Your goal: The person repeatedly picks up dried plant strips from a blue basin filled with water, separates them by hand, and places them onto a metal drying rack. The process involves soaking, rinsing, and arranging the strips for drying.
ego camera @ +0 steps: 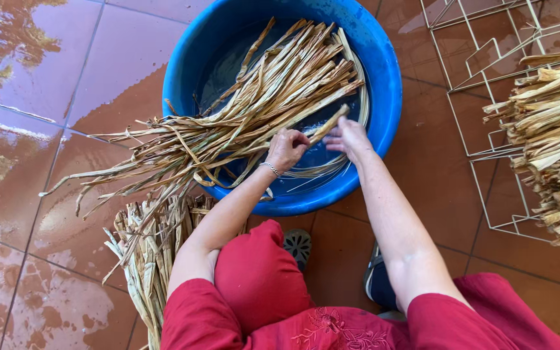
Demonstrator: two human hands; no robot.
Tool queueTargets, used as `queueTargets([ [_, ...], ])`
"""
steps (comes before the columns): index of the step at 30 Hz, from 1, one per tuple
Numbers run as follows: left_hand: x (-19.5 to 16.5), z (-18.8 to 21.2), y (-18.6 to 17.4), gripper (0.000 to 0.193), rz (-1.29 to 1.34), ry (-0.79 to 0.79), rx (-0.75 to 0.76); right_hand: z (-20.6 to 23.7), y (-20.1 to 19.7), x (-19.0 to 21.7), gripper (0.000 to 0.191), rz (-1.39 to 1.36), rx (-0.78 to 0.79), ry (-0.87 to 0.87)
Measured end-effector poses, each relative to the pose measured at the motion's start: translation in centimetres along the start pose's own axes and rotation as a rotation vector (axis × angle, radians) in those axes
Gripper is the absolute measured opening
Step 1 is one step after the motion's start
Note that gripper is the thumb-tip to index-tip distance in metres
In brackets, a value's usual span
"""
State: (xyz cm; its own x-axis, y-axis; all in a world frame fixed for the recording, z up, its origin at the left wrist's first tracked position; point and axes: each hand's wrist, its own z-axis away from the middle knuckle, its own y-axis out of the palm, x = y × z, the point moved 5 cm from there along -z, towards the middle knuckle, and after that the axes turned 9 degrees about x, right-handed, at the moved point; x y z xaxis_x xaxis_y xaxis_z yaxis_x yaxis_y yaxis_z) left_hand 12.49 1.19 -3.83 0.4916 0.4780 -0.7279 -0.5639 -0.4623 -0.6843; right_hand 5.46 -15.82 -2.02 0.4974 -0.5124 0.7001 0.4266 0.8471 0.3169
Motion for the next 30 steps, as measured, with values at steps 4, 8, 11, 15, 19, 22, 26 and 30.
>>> queueTargets([
  [4, 1.4, 1.0, 0.2, 0.031, 0.421, -0.097, 0.109, 0.2, 0.0, 1.4, 0.034, -0.185, -0.035, -0.206],
  [8, 0.5, 0.8, -0.3, 0.033, 0.182, 0.019, 0.225, 0.8, -0.5, 2.4, 0.027, -0.127, -0.074, -0.327],
  [11, -3.0, -0.4, -1.6, 0.033, 0.314, 0.421, 0.005, 1.2, 0.0, 2.5, 0.024, -0.089, -0.028, -0.402],
  [15, -4.3, -3.5, -1.1, 0.027, 0.548, 0.028, 0.079, 2.6, 2.0, 2.9, 0.020, -0.080, 0.065, -0.455],
  [19, -7.3, -4.0, -2.9, 0.027, 0.394, 0.160, -0.081, 4.8, 4.6, 4.4, 0.031, -0.135, 0.250, -0.519],
  [22, -8.8, -3.7, -3.9, 0.026, 0.258, 0.202, -0.107, 6.1, 5.7, 5.7, 0.036, -0.122, 0.311, -0.599],
  [26, -10.4, -3.7, -4.8, 0.025, 0.065, 0.247, -0.042, 6.1, 5.8, 6.9, 0.029, -0.168, 0.245, -0.645],
  [30, -11.8, -4.4, -6.2, 0.023, 0.051, 0.289, -0.035, 5.2, 5.7, 8.4, 0.027, -0.346, 0.166, -0.693],
])
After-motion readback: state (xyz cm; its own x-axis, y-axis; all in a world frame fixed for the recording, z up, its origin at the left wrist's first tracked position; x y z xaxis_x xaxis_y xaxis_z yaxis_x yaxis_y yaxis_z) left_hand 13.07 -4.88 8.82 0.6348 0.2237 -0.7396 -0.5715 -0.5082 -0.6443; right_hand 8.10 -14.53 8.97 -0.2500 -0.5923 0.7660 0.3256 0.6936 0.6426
